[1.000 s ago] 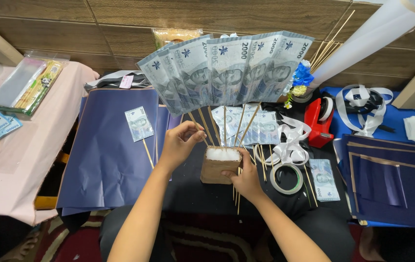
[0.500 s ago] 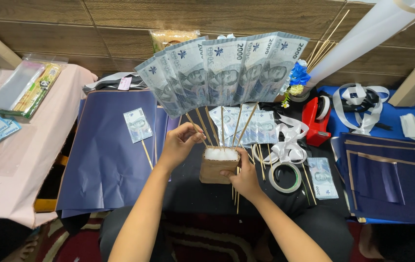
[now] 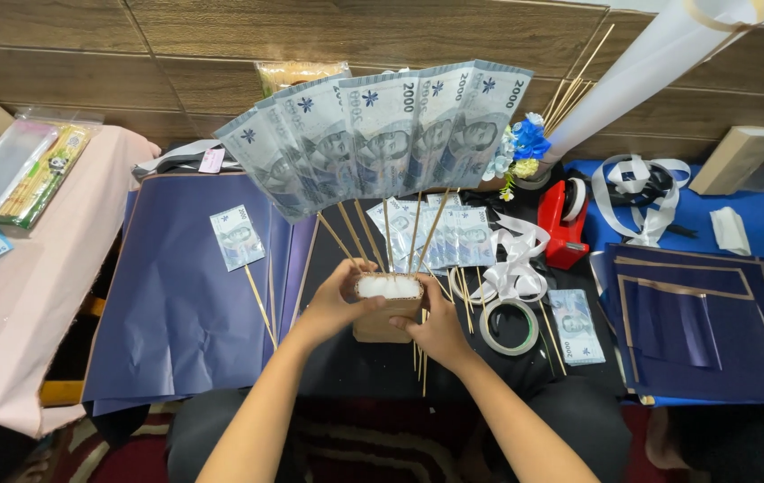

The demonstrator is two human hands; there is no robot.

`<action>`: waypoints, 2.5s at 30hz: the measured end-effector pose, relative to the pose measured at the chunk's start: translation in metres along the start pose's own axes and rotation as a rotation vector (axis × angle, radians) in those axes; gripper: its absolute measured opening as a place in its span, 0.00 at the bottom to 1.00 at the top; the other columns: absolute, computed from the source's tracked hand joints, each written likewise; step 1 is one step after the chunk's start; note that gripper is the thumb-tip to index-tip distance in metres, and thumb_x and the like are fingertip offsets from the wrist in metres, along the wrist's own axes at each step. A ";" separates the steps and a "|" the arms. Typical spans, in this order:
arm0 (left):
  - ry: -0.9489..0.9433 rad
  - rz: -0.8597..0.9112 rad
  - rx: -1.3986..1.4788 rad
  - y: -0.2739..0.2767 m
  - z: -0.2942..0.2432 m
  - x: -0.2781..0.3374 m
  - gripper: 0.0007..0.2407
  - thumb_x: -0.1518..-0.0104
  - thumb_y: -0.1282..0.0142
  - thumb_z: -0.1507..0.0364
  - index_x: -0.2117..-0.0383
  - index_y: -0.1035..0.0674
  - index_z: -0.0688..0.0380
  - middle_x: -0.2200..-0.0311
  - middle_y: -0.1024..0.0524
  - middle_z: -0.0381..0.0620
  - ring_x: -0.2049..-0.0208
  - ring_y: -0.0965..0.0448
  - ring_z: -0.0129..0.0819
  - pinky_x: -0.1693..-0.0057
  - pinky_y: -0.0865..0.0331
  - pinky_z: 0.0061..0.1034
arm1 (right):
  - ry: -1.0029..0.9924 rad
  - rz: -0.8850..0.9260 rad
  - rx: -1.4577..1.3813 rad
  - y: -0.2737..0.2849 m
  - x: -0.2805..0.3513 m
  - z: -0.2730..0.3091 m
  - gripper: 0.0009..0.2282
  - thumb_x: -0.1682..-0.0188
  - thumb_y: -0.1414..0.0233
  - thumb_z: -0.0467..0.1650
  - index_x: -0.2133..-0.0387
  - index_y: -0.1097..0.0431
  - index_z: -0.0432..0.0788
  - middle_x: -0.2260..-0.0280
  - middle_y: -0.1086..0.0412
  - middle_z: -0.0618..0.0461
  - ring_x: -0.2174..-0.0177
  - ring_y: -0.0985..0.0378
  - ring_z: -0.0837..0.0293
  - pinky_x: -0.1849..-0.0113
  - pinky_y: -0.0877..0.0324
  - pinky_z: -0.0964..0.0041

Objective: A person is arranging banknotes attached to wooden sticks by inserting them into a foam block to create a bouquet.

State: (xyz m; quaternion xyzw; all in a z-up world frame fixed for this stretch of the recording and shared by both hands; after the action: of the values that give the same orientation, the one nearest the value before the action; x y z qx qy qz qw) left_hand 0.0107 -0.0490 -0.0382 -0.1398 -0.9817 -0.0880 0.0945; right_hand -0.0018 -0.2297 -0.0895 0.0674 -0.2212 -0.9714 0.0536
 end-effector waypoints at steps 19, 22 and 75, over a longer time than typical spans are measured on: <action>0.084 0.039 0.049 -0.019 0.001 0.005 0.27 0.54 0.30 0.60 0.48 0.30 0.45 0.39 0.33 0.67 0.34 0.42 0.67 0.33 0.44 0.58 | -0.349 0.341 0.108 0.033 -0.007 0.040 0.48 0.72 0.27 0.33 0.35 0.45 0.47 0.43 0.35 0.34 0.43 0.32 0.39 0.43 0.32 0.51; 0.098 -0.011 0.081 -0.013 0.010 -0.001 0.24 0.51 0.32 0.57 0.50 0.28 0.43 0.40 0.32 0.65 0.34 0.40 0.64 0.32 0.44 0.57 | -0.352 0.369 0.136 0.013 0.009 0.034 0.47 0.71 0.28 0.32 0.37 0.48 0.32 0.42 0.39 0.29 0.42 0.34 0.37 0.42 0.34 0.51; -0.064 -0.325 0.291 0.034 0.024 -0.014 0.28 0.58 0.23 0.70 0.51 0.28 0.55 0.53 0.25 0.49 0.46 0.29 0.41 0.40 0.34 0.38 | -0.261 0.051 0.329 0.043 -0.001 0.005 0.17 0.51 0.44 0.45 0.74 0.22 0.44 0.73 0.23 0.47 0.67 0.18 0.48 0.63 0.25 0.57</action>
State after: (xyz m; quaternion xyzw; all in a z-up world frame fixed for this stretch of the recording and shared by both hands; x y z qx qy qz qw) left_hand 0.0300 -0.0158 -0.0595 0.0325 -0.9962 0.0448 0.0672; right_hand 0.0016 -0.2665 -0.0664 -0.0566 -0.3837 -0.9209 0.0376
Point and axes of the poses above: each hand's wrist, its own x-axis away from the middle knuckle, its own y-axis out of the back of the hand, z = x × y, the point moved 7 cm from there along -x, towards the middle knuckle
